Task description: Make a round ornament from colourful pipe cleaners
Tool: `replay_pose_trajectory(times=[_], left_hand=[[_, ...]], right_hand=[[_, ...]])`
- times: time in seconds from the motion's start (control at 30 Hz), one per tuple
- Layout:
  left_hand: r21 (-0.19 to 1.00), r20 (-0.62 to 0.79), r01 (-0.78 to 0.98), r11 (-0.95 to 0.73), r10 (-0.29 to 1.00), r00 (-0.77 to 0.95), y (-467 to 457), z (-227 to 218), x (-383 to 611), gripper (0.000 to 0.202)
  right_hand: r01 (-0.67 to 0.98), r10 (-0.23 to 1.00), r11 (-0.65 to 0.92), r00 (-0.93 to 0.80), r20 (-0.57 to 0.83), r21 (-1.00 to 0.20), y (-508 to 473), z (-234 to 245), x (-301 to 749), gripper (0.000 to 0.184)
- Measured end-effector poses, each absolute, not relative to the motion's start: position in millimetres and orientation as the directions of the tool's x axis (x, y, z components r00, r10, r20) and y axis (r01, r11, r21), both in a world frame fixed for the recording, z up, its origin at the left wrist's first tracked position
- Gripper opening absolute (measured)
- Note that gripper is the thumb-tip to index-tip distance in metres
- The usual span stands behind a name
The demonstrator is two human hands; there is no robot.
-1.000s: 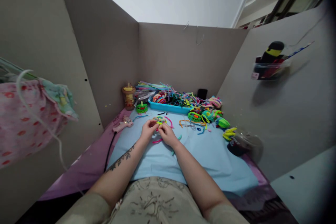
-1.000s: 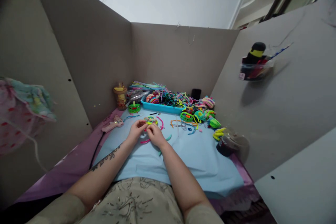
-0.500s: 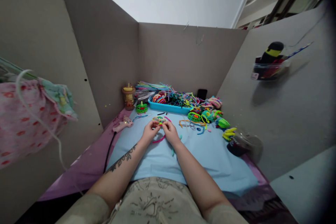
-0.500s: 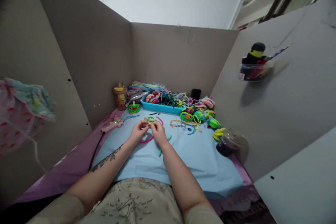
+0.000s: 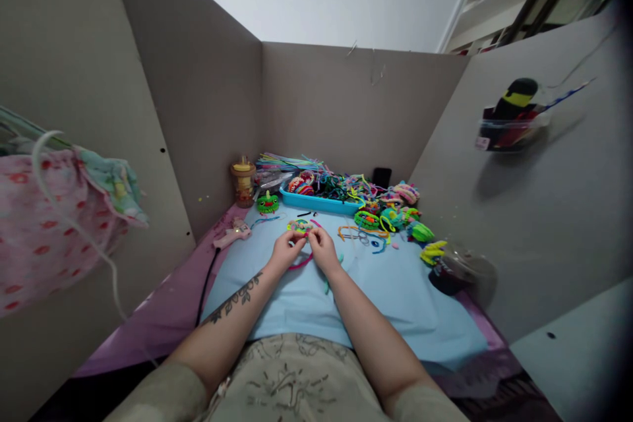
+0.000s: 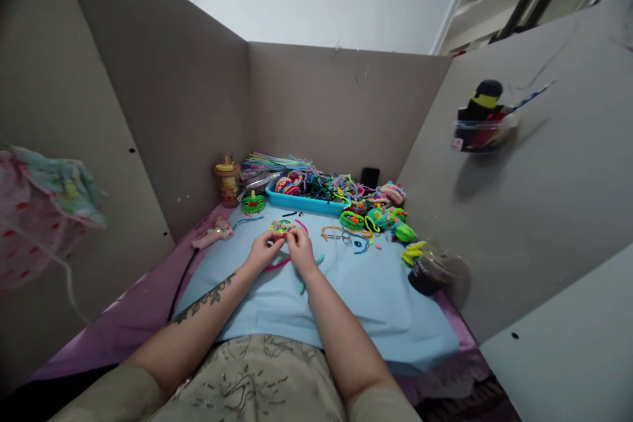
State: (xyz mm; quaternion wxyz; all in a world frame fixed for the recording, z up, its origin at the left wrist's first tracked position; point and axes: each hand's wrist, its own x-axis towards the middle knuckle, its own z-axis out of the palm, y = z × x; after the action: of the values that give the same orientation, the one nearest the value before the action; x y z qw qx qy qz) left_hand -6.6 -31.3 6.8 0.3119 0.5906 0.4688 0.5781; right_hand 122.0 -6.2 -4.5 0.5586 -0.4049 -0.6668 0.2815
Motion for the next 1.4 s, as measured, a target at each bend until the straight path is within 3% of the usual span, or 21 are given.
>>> replay_pose_trajectory(times=[0.2, 0.37, 0.5, 0.9, 1.17, 1.4], left_hand=[[0.870, 0.445, 0.285, -0.402, 0.889, -0.103, -29.3, 1.7, -5.3, 0.008], [0.733, 0.573, 0.459, -0.503, 0.819, -0.017, -30.0, -1.9, -6.2, 0.012], [0.698, 0.606, 0.484, -0.528, 0.796, -0.006, -30.0, -2.5, -6.9, 0.012], [0.804, 0.529, 0.386, -0.452, 0.841, -0.118, -28.8, 2.7, -7.9, 0.009], [0.875, 0.421, 0.308, -0.373, 0.901, -0.106, -26.8, 1.8, -8.3, 0.015], [0.915, 0.352, 0.226, -0.334, 0.935, -0.044, -26.5, 1.8, -9.5, 0.025]], right_hand=[[0.248, 0.841, 0.530, -0.033, 0.539, -0.811, -2.9, -9.0, 122.2, 0.016], [0.226, 0.855, 0.504, 0.002, 0.518, -0.833, 1.0, -13.0, 123.2, 0.016], [0.209, 0.866, 0.489, 0.005, 0.501, -0.847, 1.8, -13.0, 123.1, 0.016], [0.344, 0.807, 0.569, -0.063, 0.587, -0.747, -4.9, -8.4, 121.3, 0.013], [0.463, 0.714, 0.671, -0.192, 0.673, -0.580, -8.4, -7.5, 122.8, 0.012], [0.497, 0.688, 0.697, -0.257, 0.679, -0.517, -12.0, -4.9, 124.3, 0.013]])
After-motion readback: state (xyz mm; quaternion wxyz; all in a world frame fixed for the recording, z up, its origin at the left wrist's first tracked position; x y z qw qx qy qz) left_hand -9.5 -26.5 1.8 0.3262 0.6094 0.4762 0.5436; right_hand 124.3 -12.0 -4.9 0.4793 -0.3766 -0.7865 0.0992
